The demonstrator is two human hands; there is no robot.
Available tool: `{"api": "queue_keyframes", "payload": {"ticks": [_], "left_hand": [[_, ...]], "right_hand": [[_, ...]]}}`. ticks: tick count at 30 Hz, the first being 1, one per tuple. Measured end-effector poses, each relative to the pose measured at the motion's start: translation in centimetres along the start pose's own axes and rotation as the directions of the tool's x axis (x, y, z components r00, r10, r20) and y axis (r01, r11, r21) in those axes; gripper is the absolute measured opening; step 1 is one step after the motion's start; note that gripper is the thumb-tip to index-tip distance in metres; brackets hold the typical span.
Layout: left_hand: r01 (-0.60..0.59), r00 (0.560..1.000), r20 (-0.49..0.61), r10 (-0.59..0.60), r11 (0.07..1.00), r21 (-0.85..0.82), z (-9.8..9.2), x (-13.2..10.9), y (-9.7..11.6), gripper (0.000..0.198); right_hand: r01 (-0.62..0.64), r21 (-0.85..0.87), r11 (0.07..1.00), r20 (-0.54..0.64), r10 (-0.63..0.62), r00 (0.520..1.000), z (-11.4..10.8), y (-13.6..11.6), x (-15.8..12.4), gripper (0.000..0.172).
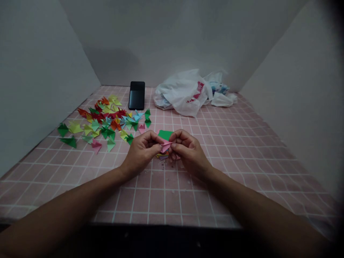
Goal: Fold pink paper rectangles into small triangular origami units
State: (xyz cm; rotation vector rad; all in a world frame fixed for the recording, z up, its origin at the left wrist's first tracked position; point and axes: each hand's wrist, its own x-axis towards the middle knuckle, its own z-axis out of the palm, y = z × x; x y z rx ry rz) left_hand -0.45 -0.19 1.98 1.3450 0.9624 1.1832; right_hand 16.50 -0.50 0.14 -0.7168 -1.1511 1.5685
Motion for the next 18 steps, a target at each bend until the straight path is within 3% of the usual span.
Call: {"api": "queue_keyframes", "payload": {"ticks": [8,18], "left_hand": [[-0.059,0.998,0.020,0.059,0.998,-0.008,-0.14,-0.03,0.21,0.005],[-0.157,0.988,0.012,0.157,0.974,0.162,-0.17,-0.11,-0.46,0.003]], "right_hand": [[0.001,0.057,0.998,0.035,-0.003,0.999,-0.05,0.18,0.10,0.012],[-0.121,0.030,0.992,0.019,0.121,0.993,0.03,-0.07,0.31,0.021]]}}
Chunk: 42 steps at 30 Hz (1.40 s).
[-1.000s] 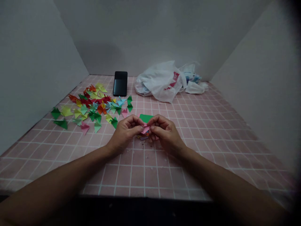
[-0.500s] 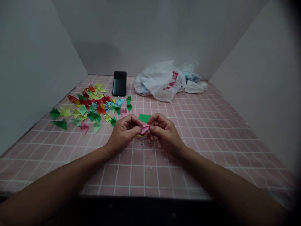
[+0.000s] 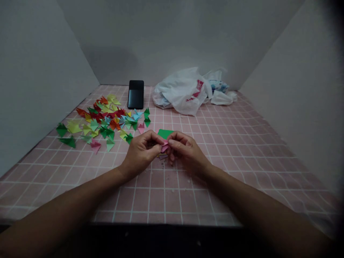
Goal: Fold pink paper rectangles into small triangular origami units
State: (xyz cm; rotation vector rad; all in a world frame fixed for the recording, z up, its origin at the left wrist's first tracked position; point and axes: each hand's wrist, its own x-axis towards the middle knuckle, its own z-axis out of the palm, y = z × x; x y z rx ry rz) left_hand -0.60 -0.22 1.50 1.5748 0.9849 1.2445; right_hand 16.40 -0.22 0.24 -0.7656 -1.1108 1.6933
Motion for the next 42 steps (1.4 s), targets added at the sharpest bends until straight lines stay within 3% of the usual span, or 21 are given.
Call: {"api": "queue_keyframes", "payload": {"ticks": [6,12,16,26,36,42], "left_hand": [[0.029,0.999,0.034,-0.026,0.997,-0.069,-0.06,0.15,-0.27,0.004],[0.183,0.983,0.040,-0.179,0.941,-0.286,-0.14,0.23,-0.87,0.021],[0.257,0.966,0.075,-0.246,0.902,-0.348,-0.16,0.20,-0.99,0.022],[0.197,0.980,0.055,-0.189,0.941,-0.276,-0.08,0.28,-0.92,0.023],[0.147,0.989,0.061,-0.138,0.972,-0.182,0.08,0.21,-0.20,0.021],[0.155,0.987,0.084,-0.139,0.963,-0.219,0.05,0.14,-0.57,0.019]], "right_hand": [[-0.042,-0.032,0.999,0.007,0.042,0.999,-0.19,-0.07,0.06,0.025],[0.023,-0.058,0.998,-0.058,-0.027,0.998,-0.15,-0.09,-0.07,0.026],[0.074,-0.123,0.990,-0.077,-0.084,0.994,-0.16,-0.20,-0.12,0.025],[0.048,-0.174,0.984,-0.110,-0.068,0.992,-0.08,-0.15,-0.20,0.023],[0.006,-0.150,0.989,-0.043,-0.013,0.999,-0.17,0.03,-0.20,0.026],[0.040,-0.160,0.986,-0.050,-0.049,0.998,-0.06,0.10,-0.28,0.030]]}}
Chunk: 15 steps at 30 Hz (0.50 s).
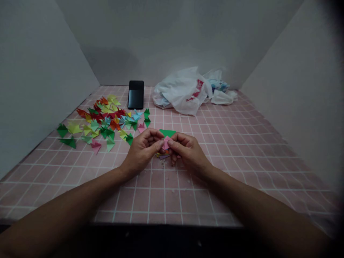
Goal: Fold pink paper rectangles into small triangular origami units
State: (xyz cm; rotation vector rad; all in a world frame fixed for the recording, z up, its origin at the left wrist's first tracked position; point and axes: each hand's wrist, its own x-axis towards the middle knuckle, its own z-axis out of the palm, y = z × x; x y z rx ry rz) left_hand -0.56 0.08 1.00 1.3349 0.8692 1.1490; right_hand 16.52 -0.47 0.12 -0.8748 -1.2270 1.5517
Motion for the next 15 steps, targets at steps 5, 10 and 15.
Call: {"api": "queue_keyframes", "payload": {"ticks": [5,10,15], "left_hand": [[0.021,1.000,-0.001,-0.021,0.999,-0.027,-0.03,-0.03,-0.15,0.021],[0.021,0.999,-0.029,-0.022,0.999,-0.024,0.32,-0.24,-0.05,0.025],[-0.017,0.994,-0.104,0.025,0.996,0.084,0.57,-0.41,-0.30,0.022]], "right_hand": [[0.044,-0.043,0.998,-0.027,-0.046,0.999,0.30,-0.39,-0.24,0.029],[0.087,-0.078,0.993,-0.084,-0.094,0.992,0.32,-0.45,-0.24,0.026],[0.098,-0.045,0.994,-0.153,-0.104,0.983,0.53,0.09,-0.30,0.024]]}}
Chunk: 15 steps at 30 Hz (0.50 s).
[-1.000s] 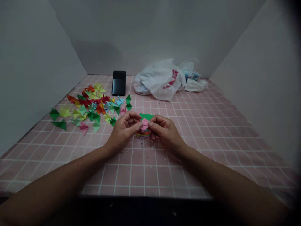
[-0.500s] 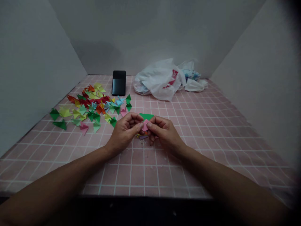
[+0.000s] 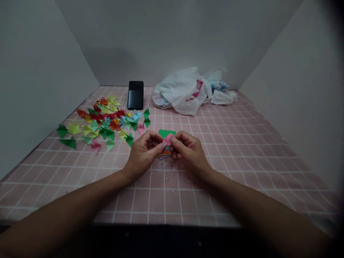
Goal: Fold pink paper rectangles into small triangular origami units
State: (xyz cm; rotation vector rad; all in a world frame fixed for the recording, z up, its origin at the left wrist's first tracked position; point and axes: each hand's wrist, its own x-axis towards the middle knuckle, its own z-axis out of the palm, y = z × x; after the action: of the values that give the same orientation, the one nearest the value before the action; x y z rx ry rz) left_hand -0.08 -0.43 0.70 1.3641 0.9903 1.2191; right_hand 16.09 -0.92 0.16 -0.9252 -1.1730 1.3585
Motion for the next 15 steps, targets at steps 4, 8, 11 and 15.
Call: {"api": "queue_keyframes", "payload": {"ticks": [4,8,11,15], "left_hand": [[-0.029,0.999,-0.031,0.031,0.997,0.068,0.11,-0.13,-0.04,0.017],[-0.064,0.997,-0.023,0.068,0.988,0.143,0.31,-0.48,0.00,0.013],[-0.064,0.996,-0.045,0.073,0.982,0.178,0.38,-0.70,-0.12,0.012],[-0.030,0.998,-0.056,0.040,0.986,0.161,0.44,-0.77,-0.26,0.012]], "right_hand": [[-0.016,0.045,0.999,-0.036,0.018,0.999,0.32,0.38,-0.30,0.024],[-0.017,0.023,1.000,-0.054,0.018,0.998,0.49,0.56,-0.46,0.025],[-0.011,0.034,0.999,-0.047,0.013,0.999,0.64,0.67,-0.53,0.024],[-0.018,0.058,0.998,-0.039,0.020,0.999,0.85,0.86,-0.61,0.022]]}}
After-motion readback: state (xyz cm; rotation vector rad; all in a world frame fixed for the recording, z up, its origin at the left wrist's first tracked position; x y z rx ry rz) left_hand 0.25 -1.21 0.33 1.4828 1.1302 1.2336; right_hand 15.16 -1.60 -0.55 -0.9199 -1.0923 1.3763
